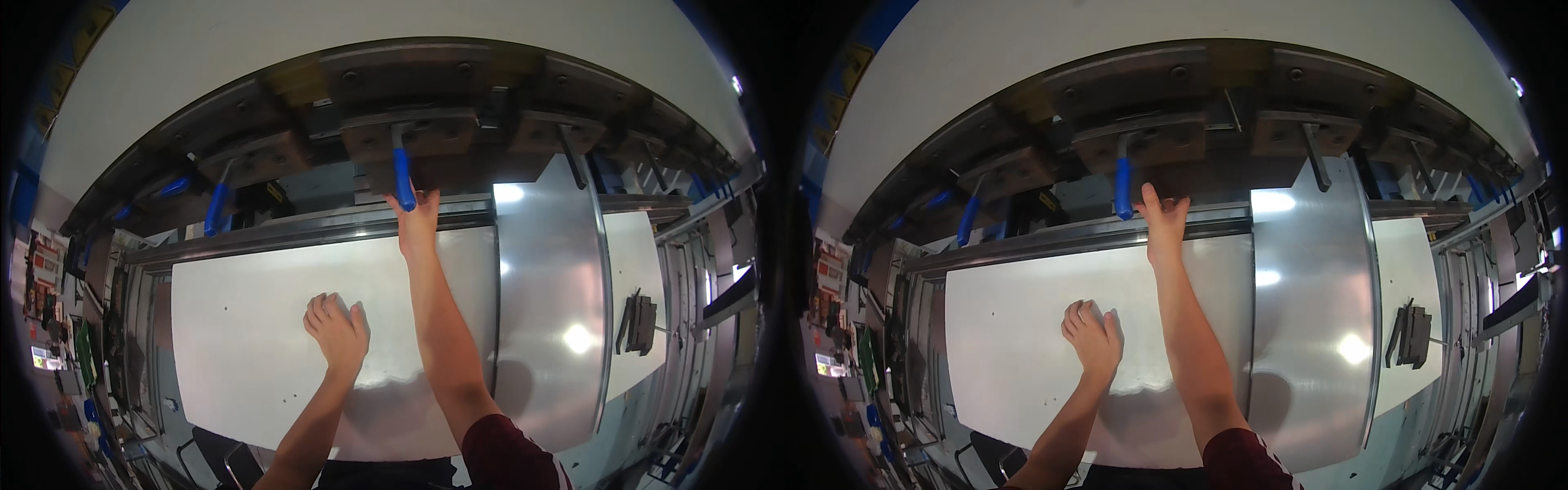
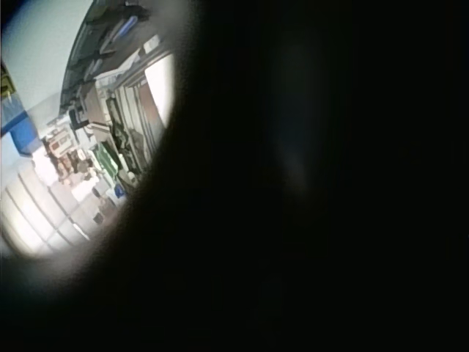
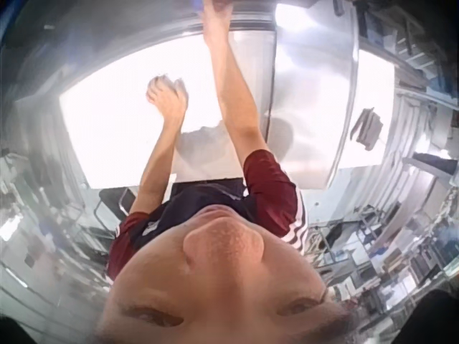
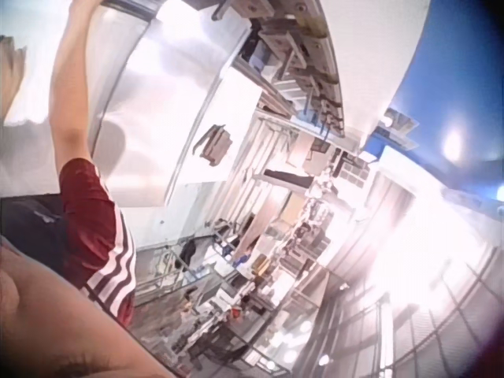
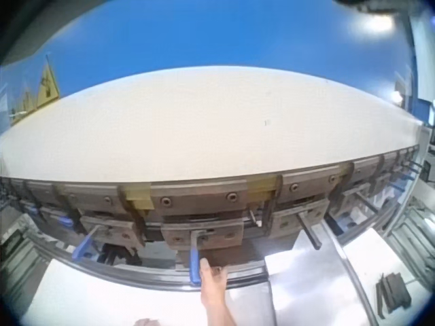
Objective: The person places metal sheets into a press brake machine, adjusts the clamps, and bends the sheets. They repeat this process for multiple sheets, occasionally interacting with the machine's control screen.
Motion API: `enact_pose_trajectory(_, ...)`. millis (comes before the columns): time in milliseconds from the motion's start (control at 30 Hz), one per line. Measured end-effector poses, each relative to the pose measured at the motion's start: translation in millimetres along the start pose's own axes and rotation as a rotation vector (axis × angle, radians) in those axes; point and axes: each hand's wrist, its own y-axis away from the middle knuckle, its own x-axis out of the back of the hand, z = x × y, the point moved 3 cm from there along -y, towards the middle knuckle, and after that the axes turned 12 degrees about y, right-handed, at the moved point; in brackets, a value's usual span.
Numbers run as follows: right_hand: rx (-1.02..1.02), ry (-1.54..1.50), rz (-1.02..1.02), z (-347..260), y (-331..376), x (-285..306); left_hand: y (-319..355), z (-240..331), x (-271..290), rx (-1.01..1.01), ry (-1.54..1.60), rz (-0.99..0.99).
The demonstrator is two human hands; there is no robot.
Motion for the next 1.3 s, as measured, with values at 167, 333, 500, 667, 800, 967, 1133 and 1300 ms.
enact_pose_trajectory(167, -0.039, -0.047, 0.094, -20, -8, 25, 1, 1, -2, -0.017, 0.001, 0.006)
enact_pose_trajectory(333, 0.035, -0.152, 0.110, -73, -31, 79, 2, 1, -4, -0.029, -0.022, 0.003)
enact_pose_trajectory(500, 0.097, -0.046, -0.084, -90, -49, 92, 2, 5, -4, -0.011, -0.030, -0.014)
enact_pose_trajectory(667, 0.143, -0.034, -0.027, -84, -55, 89, 5, 1, -10, -0.033, -0.045, -0.008)
enact_pose_trajectory(800, 0.123, -0.021, -0.013, -85, -61, 89, -3, 13, -6, -0.039, 0.051, -0.043)
enact_pose_trajectory(967, 0.104, -0.070, -0.064, -90, -55, 87, -77, 144, 4, -0.634, 0.641, -0.147)
enact_pose_trajectory(1133, 0.145, -0.485, -0.077, -92, -38, 86, -182, 337, -33, -1.202, 0.720, -0.063)
enact_pose_trajectory(1300, 0.099, 0.023, 0.128, -89, -49, 85, -190, 418, -57, -1.308, -0.114, 0.267)
